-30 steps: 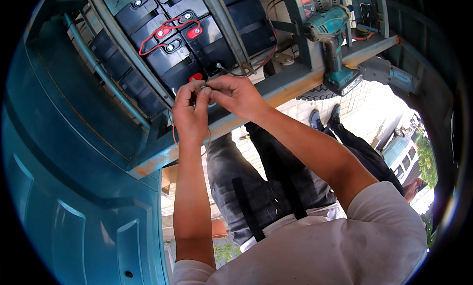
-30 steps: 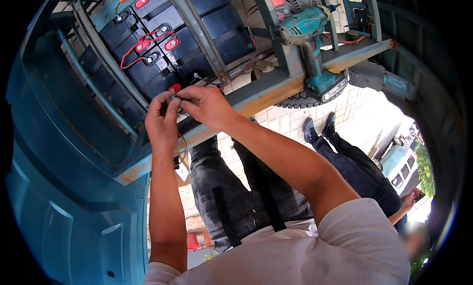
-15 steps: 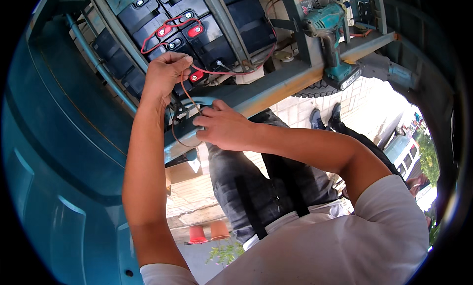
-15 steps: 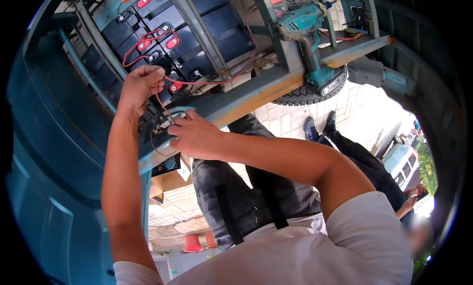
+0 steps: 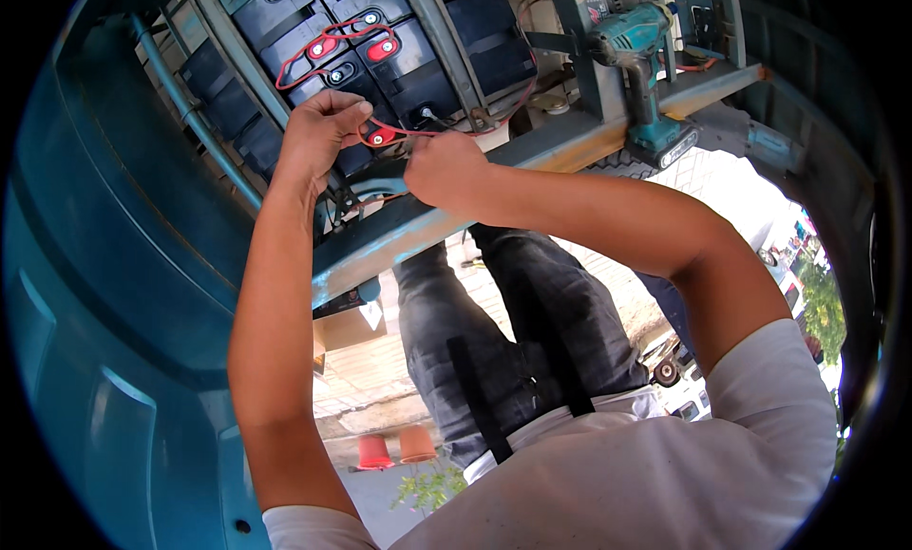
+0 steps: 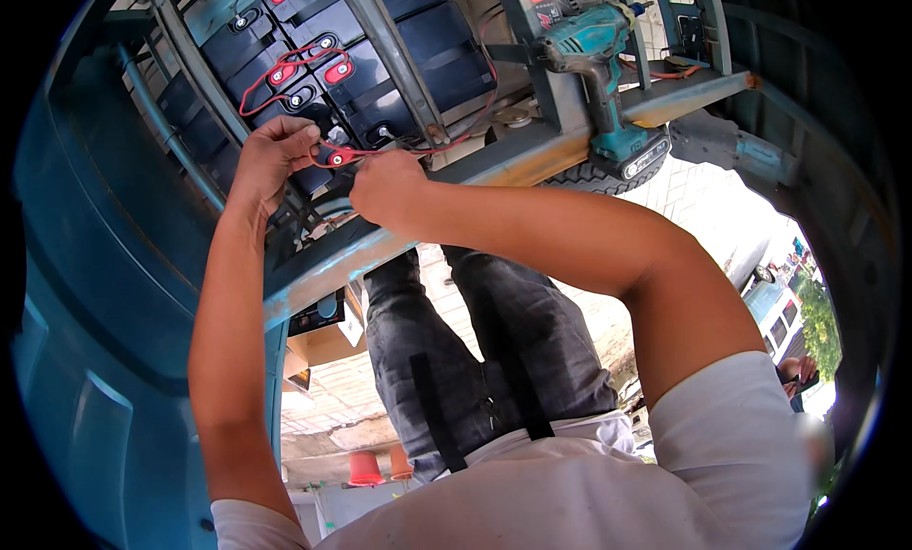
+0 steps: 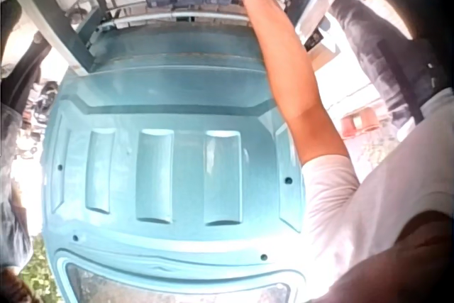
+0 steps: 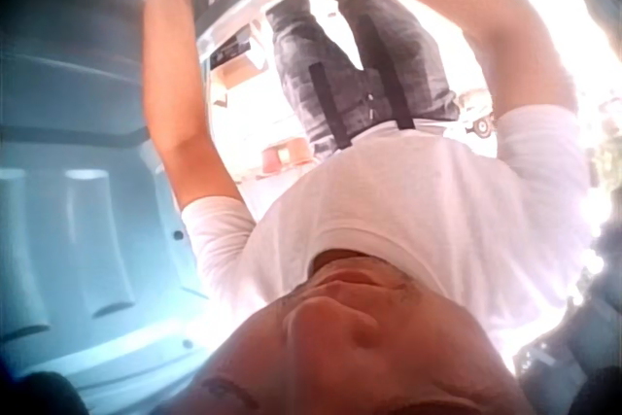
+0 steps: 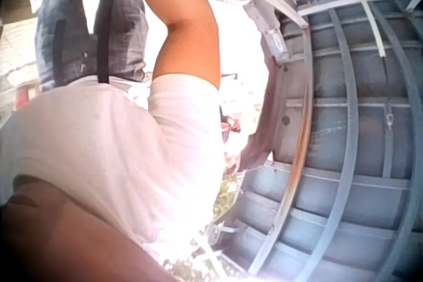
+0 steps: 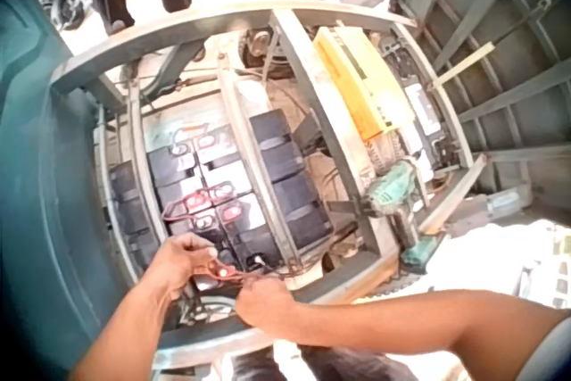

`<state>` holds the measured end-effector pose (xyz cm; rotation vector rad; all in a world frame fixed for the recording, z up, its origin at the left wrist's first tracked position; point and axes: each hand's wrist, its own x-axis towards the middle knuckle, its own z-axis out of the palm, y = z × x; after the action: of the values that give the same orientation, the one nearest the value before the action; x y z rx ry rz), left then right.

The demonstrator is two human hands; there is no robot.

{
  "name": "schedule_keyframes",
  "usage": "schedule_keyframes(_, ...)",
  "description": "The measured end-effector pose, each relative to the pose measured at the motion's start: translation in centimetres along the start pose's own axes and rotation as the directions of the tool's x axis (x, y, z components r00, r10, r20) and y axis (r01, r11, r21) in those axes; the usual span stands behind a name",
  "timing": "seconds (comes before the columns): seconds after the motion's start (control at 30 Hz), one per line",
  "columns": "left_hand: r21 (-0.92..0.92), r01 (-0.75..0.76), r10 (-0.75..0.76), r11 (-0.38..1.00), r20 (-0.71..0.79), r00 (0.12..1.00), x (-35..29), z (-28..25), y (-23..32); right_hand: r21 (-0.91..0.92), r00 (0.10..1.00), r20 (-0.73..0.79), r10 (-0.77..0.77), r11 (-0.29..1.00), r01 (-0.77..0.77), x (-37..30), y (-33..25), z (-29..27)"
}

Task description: The person uses a cordless drill to tighten bolts on battery terminals inside a teal three-wheeled vehicle. They then retrieve a red wire from a box, connect it to the battery terminals, and secure it with the drill. Finally, they close the vehicle's hood.

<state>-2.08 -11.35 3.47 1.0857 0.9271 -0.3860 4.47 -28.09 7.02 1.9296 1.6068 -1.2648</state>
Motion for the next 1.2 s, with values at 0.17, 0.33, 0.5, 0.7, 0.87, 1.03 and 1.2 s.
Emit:
schedule_keyframes(0.17, 0.07, -0.042, 0.04, 0.997, 0.031, 0.999, -0.6, -1.1, -0.6, -0.04, 0.995, 0.082, -0.051, 0.998, 0.055, 0.8, -3.7, -3.8)
schedule_keyframes(0.33, 0.097, -0.129, 0.118, 0.987, 0.115, 0.986, 0.3, -1.3, -0.6, 0.043, 0.98, 0.116, -0.159, 0.987, 0.155, 2.2, -5.5, -3.0)
schedule_keyframes(0.5, 0.191, -0.226, 0.181, 0.955, 0.227, 0.957, 1.5, -0.9, 0.9, 0.327, 0.983, 0.155, -0.098, 0.944, 0.043, 6.6, -3.9, 1.3)
schedule_keyframes(0.7, 0.324, -0.348, 0.261, 0.88, 0.283, 0.923, 2.2, -1.2, 1.7, 0.068, 0.915, 0.389, -0.11, 0.994, 0.091, 9.8, -2.8, 1.7)
schedule_keyframes(0.87, 0.24, -0.261, 0.229, 0.935, 0.156, 0.961, 0.8, 0.6, 2.2, 0.34, 0.975, 0.082, 0.207, 0.914, -0.223, 8.5, -3.9, 3.1)
schedule_keyframes(1.03, 0.326, -0.426, 0.351, 0.844, 0.265, 0.898, 0.8, -2.0, -1.2, 0.219, 0.987, 0.107, -0.124, 0.971, 0.099, 6.0, -2.1, 1.0)
schedule_keyframes(1.2, 0.474, -0.467, 0.478, 0.747, 0.106, 0.872, -1.4, -2.0, -4.6, 0.524, 0.904, -0.384, 0.189, 0.851, 0.045, -5.4, 1.4, -0.1)
